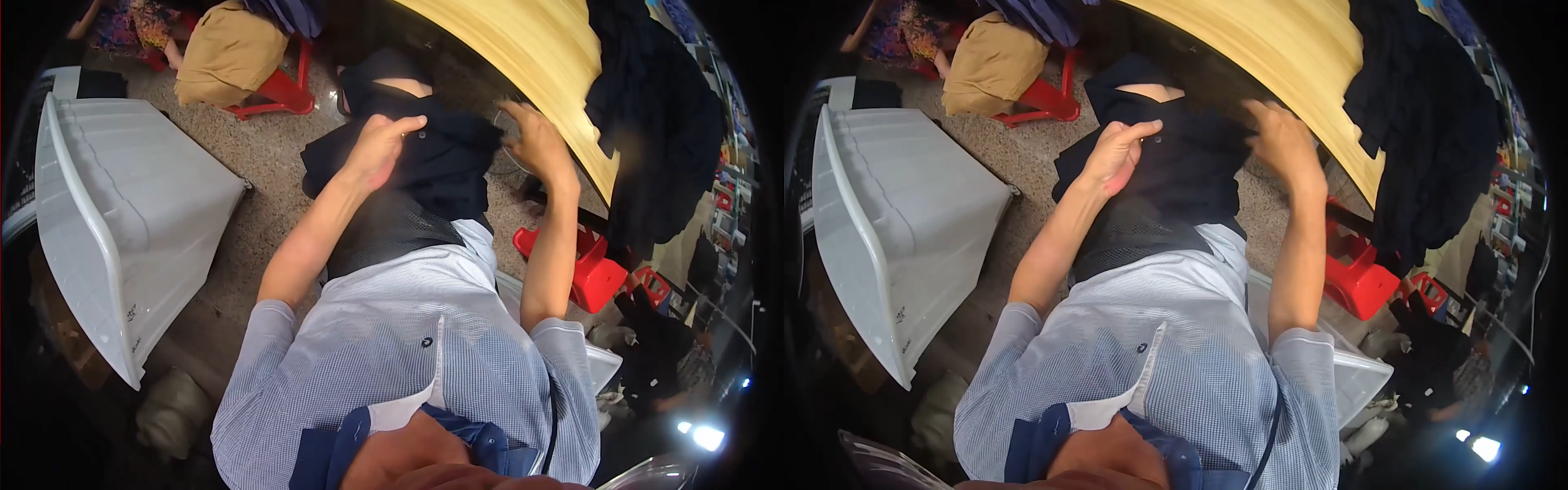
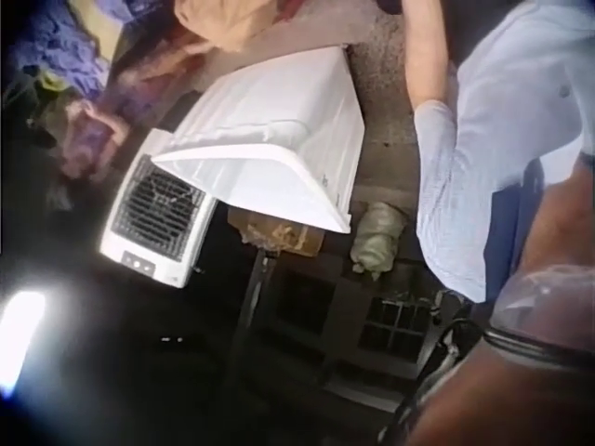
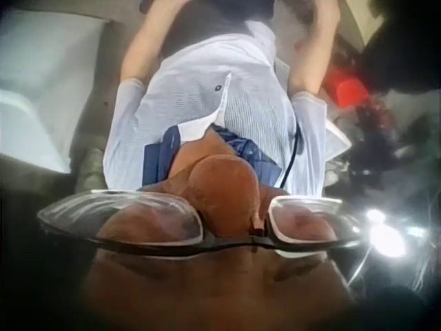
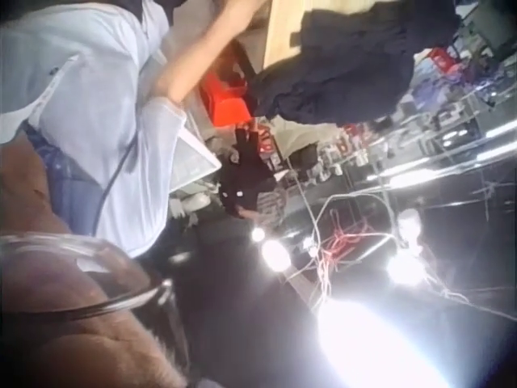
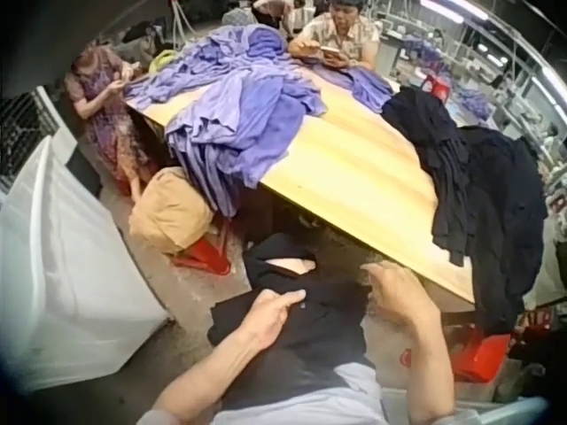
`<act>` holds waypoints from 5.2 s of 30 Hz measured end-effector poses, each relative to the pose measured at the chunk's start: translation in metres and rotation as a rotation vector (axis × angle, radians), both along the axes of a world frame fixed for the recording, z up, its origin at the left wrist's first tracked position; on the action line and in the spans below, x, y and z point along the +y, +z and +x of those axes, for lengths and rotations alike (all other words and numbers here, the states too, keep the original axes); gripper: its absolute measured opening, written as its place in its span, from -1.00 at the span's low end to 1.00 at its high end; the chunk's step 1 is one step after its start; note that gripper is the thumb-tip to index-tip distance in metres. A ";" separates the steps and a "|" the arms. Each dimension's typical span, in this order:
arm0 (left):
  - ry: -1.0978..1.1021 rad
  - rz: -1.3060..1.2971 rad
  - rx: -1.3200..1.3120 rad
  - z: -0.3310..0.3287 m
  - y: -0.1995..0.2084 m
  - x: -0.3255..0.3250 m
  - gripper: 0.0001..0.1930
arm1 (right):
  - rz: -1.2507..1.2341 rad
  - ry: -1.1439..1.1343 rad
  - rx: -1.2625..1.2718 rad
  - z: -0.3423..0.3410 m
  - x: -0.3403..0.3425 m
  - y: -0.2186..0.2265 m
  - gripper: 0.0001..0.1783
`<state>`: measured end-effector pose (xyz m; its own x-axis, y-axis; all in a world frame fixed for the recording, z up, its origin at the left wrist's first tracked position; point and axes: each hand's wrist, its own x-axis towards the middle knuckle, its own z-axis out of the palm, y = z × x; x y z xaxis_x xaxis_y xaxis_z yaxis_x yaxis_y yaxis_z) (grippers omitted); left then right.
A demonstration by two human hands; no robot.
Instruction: Inspecting and sorting black garments for quality control or defects in a factory setting.
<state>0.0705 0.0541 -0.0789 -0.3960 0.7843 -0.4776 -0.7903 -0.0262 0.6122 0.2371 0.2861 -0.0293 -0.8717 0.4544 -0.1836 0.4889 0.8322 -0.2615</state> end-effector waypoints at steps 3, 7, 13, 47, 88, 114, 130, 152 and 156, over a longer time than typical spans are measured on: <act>0.042 0.017 0.025 -0.009 -0.009 0.009 -0.82 | -0.145 0.139 0.527 -0.042 -0.056 0.013 -0.68; 0.073 0.016 0.177 -0.022 -0.035 0.009 -0.85 | -0.050 0.313 0.640 -0.060 -0.091 -0.026 -0.65; 0.279 -0.195 0.212 -0.025 -0.054 0.006 -0.80 | -0.006 0.313 0.634 -0.064 -0.104 -0.088 -0.57; -0.317 0.094 1.707 -0.055 -0.046 0.051 -0.88 | 0.146 0.277 0.855 -0.046 -0.082 -0.097 -0.81; -0.069 -0.003 1.550 -0.034 -0.072 0.020 -0.81 | 0.031 0.214 0.880 -0.057 -0.084 -0.100 -0.83; -0.492 0.122 1.520 -0.073 -0.059 0.016 -0.77 | -0.094 0.149 0.829 -0.052 -0.082 -0.108 -0.79; -0.107 0.100 1.525 -0.054 -0.084 0.021 -0.85 | 0.002 0.116 0.762 -0.063 -0.075 -0.116 -0.90; 0.170 -0.026 1.904 -0.015 -0.067 0.034 -0.86 | 0.041 -0.005 0.873 -0.056 -0.081 -0.110 -0.83; 0.031 0.085 1.903 -0.015 -0.064 0.039 -0.87 | 0.048 0.002 0.968 -0.039 -0.060 -0.118 -0.84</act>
